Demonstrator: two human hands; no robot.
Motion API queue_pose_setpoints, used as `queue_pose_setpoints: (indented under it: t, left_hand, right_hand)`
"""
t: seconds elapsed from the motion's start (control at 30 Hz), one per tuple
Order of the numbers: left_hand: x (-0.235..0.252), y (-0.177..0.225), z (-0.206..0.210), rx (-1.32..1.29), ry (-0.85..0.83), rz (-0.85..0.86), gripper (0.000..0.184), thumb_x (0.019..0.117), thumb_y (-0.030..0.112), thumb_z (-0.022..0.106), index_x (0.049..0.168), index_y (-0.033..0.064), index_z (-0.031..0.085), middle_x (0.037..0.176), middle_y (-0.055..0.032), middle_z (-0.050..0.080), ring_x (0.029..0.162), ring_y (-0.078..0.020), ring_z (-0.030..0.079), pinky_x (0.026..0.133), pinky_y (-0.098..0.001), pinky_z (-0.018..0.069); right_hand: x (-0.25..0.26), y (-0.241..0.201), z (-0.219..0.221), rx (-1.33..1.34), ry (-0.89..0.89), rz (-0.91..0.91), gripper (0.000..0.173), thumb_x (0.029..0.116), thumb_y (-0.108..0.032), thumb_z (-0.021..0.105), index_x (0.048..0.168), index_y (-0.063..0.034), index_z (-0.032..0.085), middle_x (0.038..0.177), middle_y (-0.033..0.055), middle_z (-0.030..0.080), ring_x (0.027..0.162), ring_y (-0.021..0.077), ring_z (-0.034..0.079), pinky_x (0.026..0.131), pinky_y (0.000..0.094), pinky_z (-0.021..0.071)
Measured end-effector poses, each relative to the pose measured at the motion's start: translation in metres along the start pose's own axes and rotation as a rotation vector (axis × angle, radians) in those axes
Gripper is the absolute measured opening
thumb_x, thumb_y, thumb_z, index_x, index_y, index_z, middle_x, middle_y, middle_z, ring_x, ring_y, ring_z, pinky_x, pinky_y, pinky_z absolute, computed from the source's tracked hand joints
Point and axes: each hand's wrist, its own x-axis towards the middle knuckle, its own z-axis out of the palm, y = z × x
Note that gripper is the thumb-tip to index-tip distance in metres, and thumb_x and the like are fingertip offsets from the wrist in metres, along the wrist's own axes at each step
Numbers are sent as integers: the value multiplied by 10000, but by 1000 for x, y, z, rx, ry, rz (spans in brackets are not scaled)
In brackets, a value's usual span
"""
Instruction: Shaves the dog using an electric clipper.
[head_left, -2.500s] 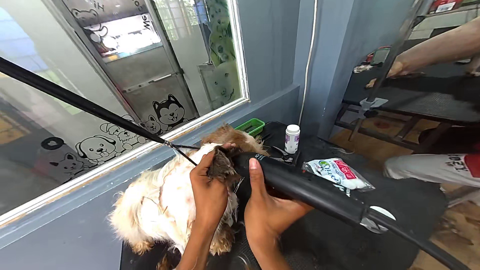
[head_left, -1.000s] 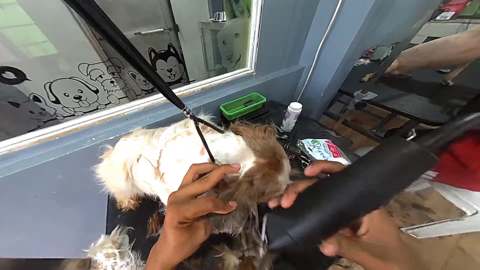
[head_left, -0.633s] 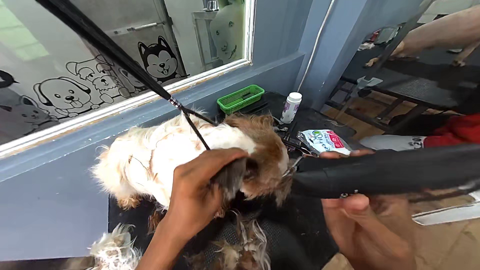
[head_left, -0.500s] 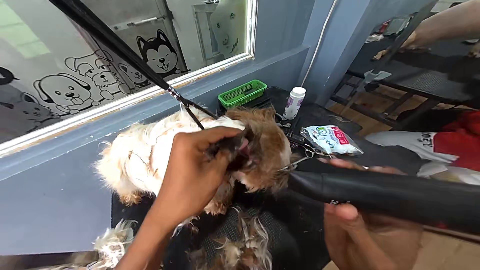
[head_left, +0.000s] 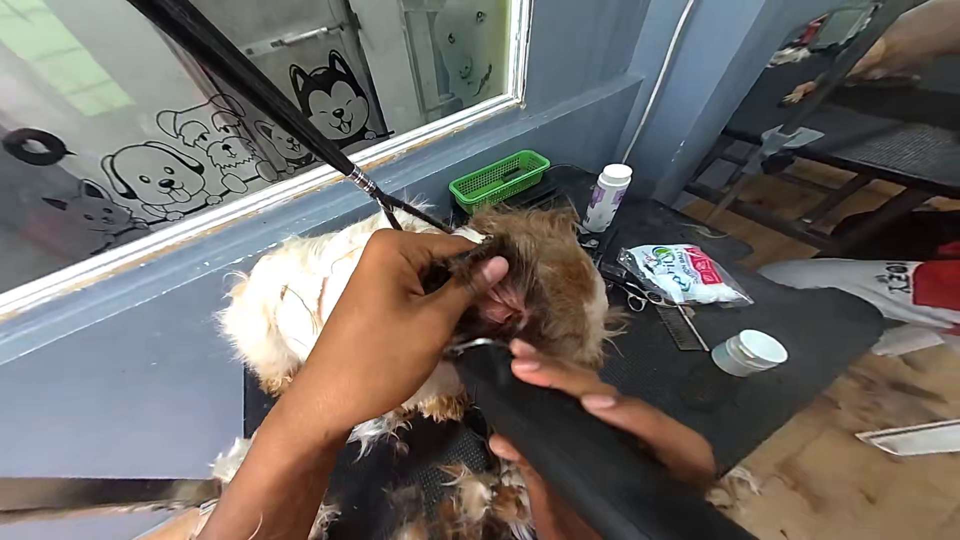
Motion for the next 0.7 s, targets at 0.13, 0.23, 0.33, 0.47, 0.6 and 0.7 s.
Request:
queue_pose_setpoints:
  t: [0.13, 0.23, 0.33, 0.47, 0.6, 0.7]
  left_hand:
    - [-4, -2, -1, -14, 4, -8, 165, 1022, 125, 614, 963, 35, 739, 761, -55, 709, 632, -142, 677, 560, -285, 602]
    - [-7, -3, 0, -59, 19, -14, 165, 1021, 111, 611, 976, 19, 740, 792, -70, 723, 673, -153, 698, 608, -296, 621]
    - [-19, -4, 3, -66, 58, 33, 132, 1006, 124, 638, 989, 50, 747, 844, -44, 740, 738, -147, 714, 656, -295, 628]
    - [-66, -34, 19, -116, 127, 238, 123, 933, 167, 749, 1038, 127, 799, 1058, -46, 778, 1048, -237, 737, 938, -416, 630]
    - [-119, -57, 73, -478, 345, 124, 224, 936, 192, 758, 1141, 101, 753, 1158, -84, 743, 1187, -263, 661, 1050, -430, 536]
    - [-125, -49, 117, -804, 583, -333, 490, 1020, 390, 604, 1330, 11, 571, 1307, -141, 641, 1198, -283, 641, 1007, -489, 557]
  right_hand:
    - [8, -19, -17, -28, 26, -44, 653, 823, -154, 860, 1390, -206, 539, 1229, 4, 722, 1147, 264, 703, 1011, 478, 604]
    - [17, -22, -16, -162, 60, -94, 645, 816, -142, 854, 1375, -201, 537, 1250, -7, 715, 1171, 261, 692, 1030, 470, 597]
    - [0, -2, -1, -3, -76, 22, 642, 834, -127, 848, 1388, -205, 532, 1247, 24, 704, 1182, 256, 676, 1068, 469, 558]
    - [-13, -21, -27, 534, -362, 437, 614, 828, -22, 813, 1374, -125, 552, 1215, 131, 717, 1167, 298, 683, 1062, 485, 548]
    - [16, -63, -91, 544, -390, 702, 652, 776, -143, 882, 1345, -219, 573, 1143, 64, 741, 1071, 271, 722, 958, 493, 602]
    - [64, -80, -118, 337, -423, 618, 671, 784, -246, 881, 1362, -232, 540, 1121, 34, 748, 1027, 252, 738, 915, 461, 629]
